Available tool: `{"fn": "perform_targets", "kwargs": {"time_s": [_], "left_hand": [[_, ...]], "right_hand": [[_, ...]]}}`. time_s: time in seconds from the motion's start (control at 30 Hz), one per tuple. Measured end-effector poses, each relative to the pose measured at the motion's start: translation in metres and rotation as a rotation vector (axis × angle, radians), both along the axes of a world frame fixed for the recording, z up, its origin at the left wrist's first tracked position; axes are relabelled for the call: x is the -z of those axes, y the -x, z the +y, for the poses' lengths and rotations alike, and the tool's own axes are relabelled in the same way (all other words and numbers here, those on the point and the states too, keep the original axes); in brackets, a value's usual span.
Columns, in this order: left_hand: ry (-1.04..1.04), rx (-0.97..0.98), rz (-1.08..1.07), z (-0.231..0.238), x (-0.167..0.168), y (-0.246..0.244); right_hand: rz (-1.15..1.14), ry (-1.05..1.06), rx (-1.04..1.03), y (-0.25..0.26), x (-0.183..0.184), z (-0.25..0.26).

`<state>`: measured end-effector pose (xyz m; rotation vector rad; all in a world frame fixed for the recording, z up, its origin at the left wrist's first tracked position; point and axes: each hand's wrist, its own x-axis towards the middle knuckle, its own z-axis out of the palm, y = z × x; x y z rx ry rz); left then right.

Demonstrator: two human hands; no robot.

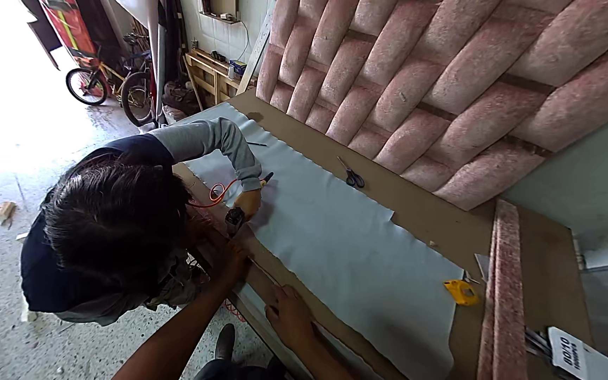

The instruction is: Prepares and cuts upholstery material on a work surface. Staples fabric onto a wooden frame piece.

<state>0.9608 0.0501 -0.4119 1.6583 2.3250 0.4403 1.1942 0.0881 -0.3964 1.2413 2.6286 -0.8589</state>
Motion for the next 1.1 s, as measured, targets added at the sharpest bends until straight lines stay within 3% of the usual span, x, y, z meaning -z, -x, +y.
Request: {"fn": "perform_targets", "kwargs": {"time_s": [0.13,0.3,0.47,0.77,1.1], "left_hand": [[-0.039,-0.02,0.062,-0.01,0.007,-0.004],[0.011,-0.006,0.111,-0.019,0.011,-0.007],[0.086,0.044,0.104,-0.034,0.009,-0.007],[0.16,0.024,0.093,-0.044,0.009,-0.016],[0.167,-0.003,0.103,-0.045,0.007,-0.02]], "right_hand": [[0.128,-0.092,0.105,-0.006,0.012,-0.012],[0.007,-0.31,0.117,-0.012,0.006,-0.009],[-0.13,-0.157,0.047,-0.013,-0.007,-0.012],[-0.148,-0.102,-0.104,-0.026,-0.008,-0.041],[-0.277,0.005,-0.198,-0.02,-0.028,-0.041]]}}
